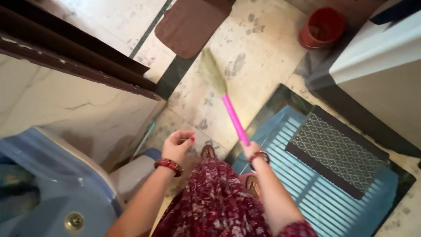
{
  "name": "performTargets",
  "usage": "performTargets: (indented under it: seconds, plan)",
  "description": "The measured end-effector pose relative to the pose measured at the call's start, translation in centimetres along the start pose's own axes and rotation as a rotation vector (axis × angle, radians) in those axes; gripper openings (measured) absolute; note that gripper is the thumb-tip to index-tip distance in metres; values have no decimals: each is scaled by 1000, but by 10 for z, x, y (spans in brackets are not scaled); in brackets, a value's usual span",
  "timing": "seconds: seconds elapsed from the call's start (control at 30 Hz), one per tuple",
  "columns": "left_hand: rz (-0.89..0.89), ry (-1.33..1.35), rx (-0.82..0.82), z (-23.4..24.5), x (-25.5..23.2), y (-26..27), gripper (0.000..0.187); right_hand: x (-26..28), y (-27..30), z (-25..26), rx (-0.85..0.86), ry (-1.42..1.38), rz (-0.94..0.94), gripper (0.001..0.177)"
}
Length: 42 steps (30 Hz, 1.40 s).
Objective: Sweep the floor and stairs using a broom and dustpan.
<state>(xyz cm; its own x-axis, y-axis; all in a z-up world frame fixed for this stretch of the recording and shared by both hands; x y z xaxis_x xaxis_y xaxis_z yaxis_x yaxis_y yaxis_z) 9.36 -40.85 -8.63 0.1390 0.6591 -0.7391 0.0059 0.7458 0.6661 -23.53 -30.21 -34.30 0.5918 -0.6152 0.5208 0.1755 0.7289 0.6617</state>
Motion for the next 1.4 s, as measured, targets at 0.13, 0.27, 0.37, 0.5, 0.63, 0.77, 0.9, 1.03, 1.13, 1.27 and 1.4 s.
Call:
performTargets:
  seconds: [0.13,0.27,0.37,0.5,0.63,0.77,0.9,1.03,1.13,1.27,1.4]
  plan:
    - [15,58,41,1,-11,-13,25,-9,57,47,-121,-167,-59,56]
    - [-19,105,82,5,-18,-21,28,-51,79,61,-243,-464,-351,53]
    - [-7,82,67,10,-17,-25,27,-96,35,56,-270,-565,-478,54]
    - [1,176,68,18,10,-40,25,-63,-4,66,-161,-419,-547,51]
    - [23,92,50,22,5,-39,23,2,-32,66,51,32,-506,57]
    - [63,99,28,24,6,-44,23,14,-46,57,110,241,-403,63]
    - [44,134,51,19,0,-58,24,22,5,100,-95,169,-195,59]
    - [22,129,91,1,-23,-75,26,-14,39,123,-270,91,-240,61]
    - [-23,149,107,-16,-41,-91,27,-53,20,116,-307,-100,-374,65]
    - [18,37,53,-47,-87,-96,27,-119,-68,96,-158,-588,-523,78]
    - [33,-23,2,-81,-104,-128,26,-107,-117,125,-127,-1010,-627,50]
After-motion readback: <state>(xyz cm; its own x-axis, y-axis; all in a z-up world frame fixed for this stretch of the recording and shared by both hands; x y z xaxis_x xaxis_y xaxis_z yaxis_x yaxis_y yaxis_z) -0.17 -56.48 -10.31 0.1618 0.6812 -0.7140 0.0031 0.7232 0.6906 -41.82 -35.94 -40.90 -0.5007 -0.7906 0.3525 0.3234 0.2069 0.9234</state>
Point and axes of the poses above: each hand's wrist, its own y-axis away from the middle knuckle, its own z-axis out of the back of the hand, x = y × z, the point moved 6 cm from there along -y, towards the middle knuckle, and after that the axes turned 10 degrees about z, right-handed, at the moved point
